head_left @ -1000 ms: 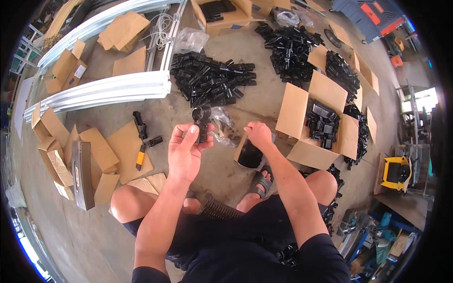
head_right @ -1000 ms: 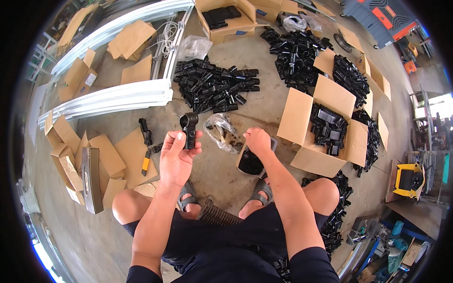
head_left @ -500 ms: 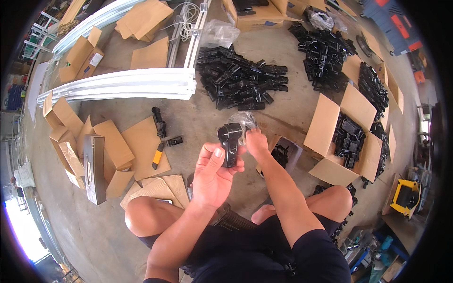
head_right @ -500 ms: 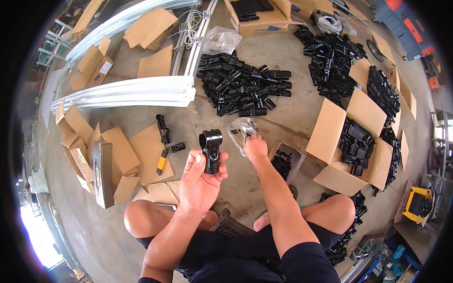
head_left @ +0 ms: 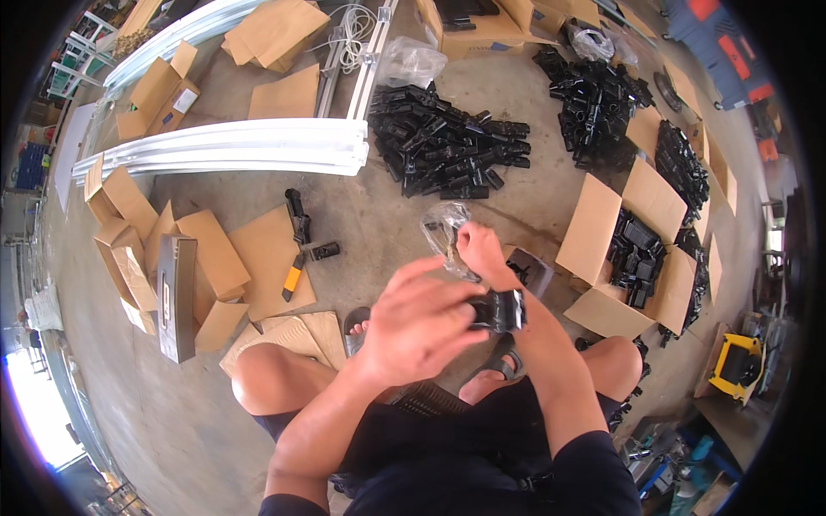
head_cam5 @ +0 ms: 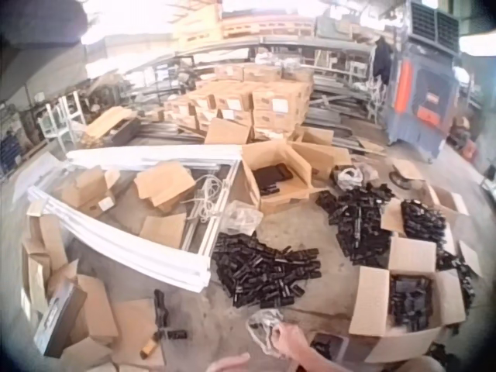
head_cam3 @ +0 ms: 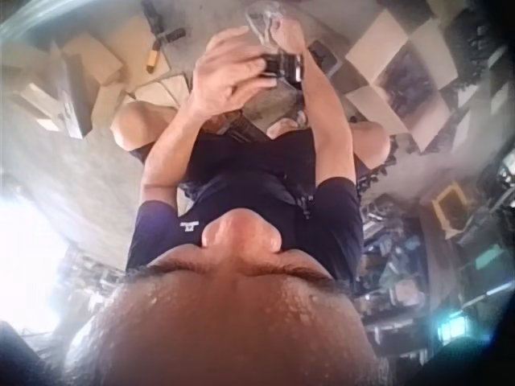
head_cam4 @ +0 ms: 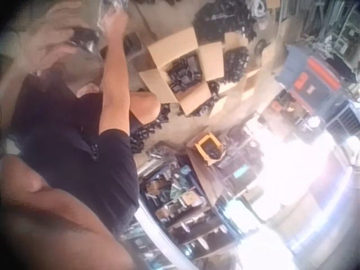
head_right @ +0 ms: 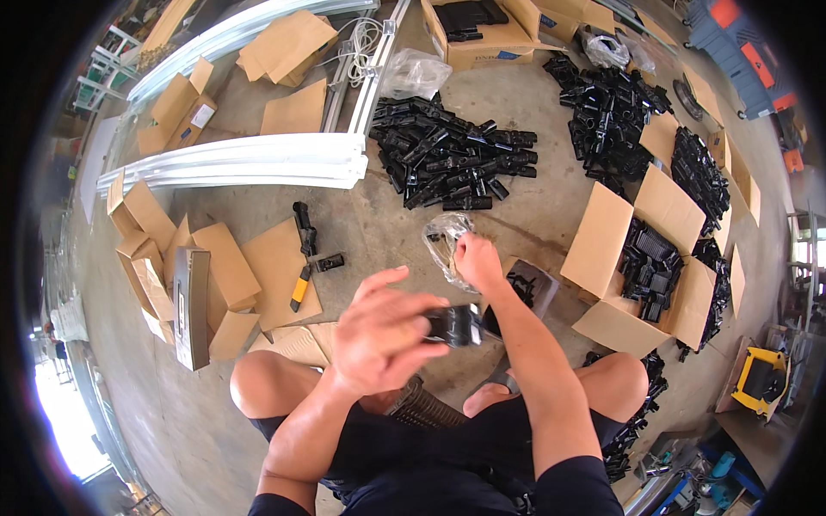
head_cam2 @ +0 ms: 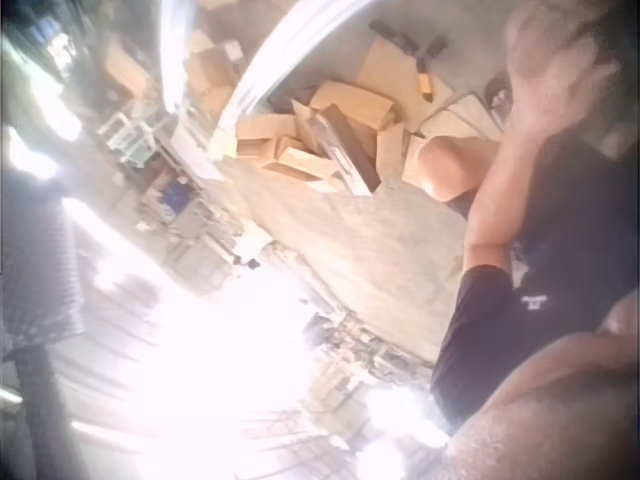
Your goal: The person takes black metal components out of plastic bags and places them into cardboard boxes.
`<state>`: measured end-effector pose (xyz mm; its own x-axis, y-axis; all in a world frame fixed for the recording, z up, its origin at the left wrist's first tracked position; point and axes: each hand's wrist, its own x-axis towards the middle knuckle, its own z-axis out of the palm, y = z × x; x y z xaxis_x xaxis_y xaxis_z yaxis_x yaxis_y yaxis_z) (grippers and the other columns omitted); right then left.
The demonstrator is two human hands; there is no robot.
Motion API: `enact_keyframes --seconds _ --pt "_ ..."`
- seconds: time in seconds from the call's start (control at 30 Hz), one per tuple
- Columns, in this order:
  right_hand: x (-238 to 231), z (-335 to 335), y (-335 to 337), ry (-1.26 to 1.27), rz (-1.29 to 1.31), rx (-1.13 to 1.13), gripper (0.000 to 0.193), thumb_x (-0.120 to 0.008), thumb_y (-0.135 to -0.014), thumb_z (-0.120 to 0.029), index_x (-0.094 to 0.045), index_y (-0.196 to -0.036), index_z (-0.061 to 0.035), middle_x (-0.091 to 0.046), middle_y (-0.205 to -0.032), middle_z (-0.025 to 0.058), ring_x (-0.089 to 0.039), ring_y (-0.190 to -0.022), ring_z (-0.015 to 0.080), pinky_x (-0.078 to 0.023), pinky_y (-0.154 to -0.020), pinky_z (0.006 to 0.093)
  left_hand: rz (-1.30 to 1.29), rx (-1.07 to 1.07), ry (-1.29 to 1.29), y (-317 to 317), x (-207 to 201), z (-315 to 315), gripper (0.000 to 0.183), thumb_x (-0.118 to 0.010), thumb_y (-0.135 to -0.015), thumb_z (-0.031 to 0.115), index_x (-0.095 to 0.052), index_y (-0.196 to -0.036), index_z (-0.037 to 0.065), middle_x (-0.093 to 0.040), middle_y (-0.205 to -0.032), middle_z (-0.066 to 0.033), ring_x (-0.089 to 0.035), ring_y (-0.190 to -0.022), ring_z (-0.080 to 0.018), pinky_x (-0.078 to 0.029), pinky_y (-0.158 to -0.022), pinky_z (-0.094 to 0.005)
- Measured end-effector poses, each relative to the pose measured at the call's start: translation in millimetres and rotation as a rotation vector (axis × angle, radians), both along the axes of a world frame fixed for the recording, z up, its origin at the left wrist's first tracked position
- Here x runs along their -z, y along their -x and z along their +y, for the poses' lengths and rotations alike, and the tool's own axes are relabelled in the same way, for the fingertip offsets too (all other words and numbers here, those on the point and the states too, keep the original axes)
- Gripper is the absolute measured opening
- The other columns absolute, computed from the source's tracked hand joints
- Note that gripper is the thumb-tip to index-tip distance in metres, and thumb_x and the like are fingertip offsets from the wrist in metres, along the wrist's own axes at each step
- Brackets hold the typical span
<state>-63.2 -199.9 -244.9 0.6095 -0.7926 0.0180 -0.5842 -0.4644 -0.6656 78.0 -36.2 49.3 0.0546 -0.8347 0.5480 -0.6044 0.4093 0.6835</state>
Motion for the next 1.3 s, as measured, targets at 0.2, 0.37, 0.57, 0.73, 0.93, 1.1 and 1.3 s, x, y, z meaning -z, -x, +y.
enact_keyframes --seconds 0.2,0.37,0.57,0.73,0.93,1.1,1.3 --pt "-202.9 -27.2 -2.5 -0.67 -0.375 -0.092 0.015 -0.063 -0.095 -0.001 -0.069 -0.108 0.0033 -0.071 -0.088 0.0024 -0.063 -0.072 0.0069 -0.051 -0.063 0.0239 -0.326 0.108 0.191 40.6 21.0 14.4 0.033 -0.079 -0.078 0.017 -0.061 -0.104 0.008 -0.074 -0.103 -0.0113 -0.069 -0.084 -0.0212 -0.048 -0.11 -0.0487" --pt "-306.4 5.7 44.9 -0.679 -0.567 -0.15 0.016 -0.066 -0.097 -0.001 -0.069 -0.112 0.0038 -0.069 -0.095 0.0061 -0.065 -0.074 0.0124 -0.052 -0.068 0.0253 -0.389 0.11 0.252 53.7 19.9 22.8 0.028 -0.074 -0.075 0.018 -0.062 -0.098 0.009 -0.073 -0.104 -0.01 -0.069 -0.084 -0.0201 -0.047 -0.113 -0.0474" --pt "-316.7 43.2 99.6 -0.65 -0.807 0.057 0.017 -0.069 -0.096 0.0 -0.069 -0.112 0.0028 -0.07 -0.094 0.0091 -0.067 -0.076 0.014 -0.056 -0.069 0.0268 -0.168 0.056 0.133 58.6 22.0 22.6 0.025 -0.079 -0.078 0.014 -0.062 -0.097 0.009 -0.073 -0.105 -0.0105 -0.071 -0.084 -0.0221 -0.048 -0.109 -0.0464" --pt "-273.4 80.6 86.1 -0.518 -0.827 0.104 0.018 -0.069 -0.094 0.004 -0.068 -0.113 0.0014 -0.069 -0.097 0.006 -0.067 -0.078 0.0119 -0.055 -0.072 0.0248 1.415 -0.035 -0.233 69.7 46.3 21.9 0.008 -0.066 -0.102 0.011 -0.059 -0.104 0.008 -0.074 -0.108 -0.0179 -0.07 -0.092 -0.0239 -0.054 -0.091 -0.0384" --pt "-261.9 93.0 57.8 -0.058 -0.62 -0.063 0.018 -0.072 -0.089 0.009 -0.071 -0.105 -0.0006 -0.071 -0.1 0.0089 -0.069 -0.08 0.0131 -0.055 -0.068 0.0238 1.63 -0.029 -0.211 63.7 58.3 17.5 0.008 -0.065 -0.102 0.009 -0.058 -0.105 0.005 -0.073 -0.105 -0.0159 -0.069 -0.094 -0.0224 -0.055 -0.087 -0.039" --pt "-251.2 88.7 54.0 -0.071 -0.654 -0.061 0.021 -0.071 -0.088 0.01 -0.071 -0.106 -0.0014 -0.071 -0.102 0.0103 -0.071 -0.081 0.0165 -0.058 -0.069 0.028 1.597 -0.01 -0.193 68.3 62.1 14.7 0.007 -0.065 -0.102 0.008 -0.059 -0.104 0.006 -0.073 -0.104 -0.014 -0.068 -0.093 -0.0218 -0.055 -0.085 -0.0383" --pt "-242.5 81.7 58.2 -0.01 -0.632 -0.093 0.021 -0.071 -0.088 0.01 -0.072 -0.105 -0.0018 -0.071 -0.102 0.0103 -0.071 -0.081 0.0178 -0.058 -0.068 0.0285 1.598 -0.001 -0.207 70.4 64.2 10.3 0.006 -0.065 -0.102 0.008 -0.059 -0.104 0.006 -0.073 -0.104 -0.0136 -0.068 -0.093 -0.021 -0.055 -0.084 -0.0375"
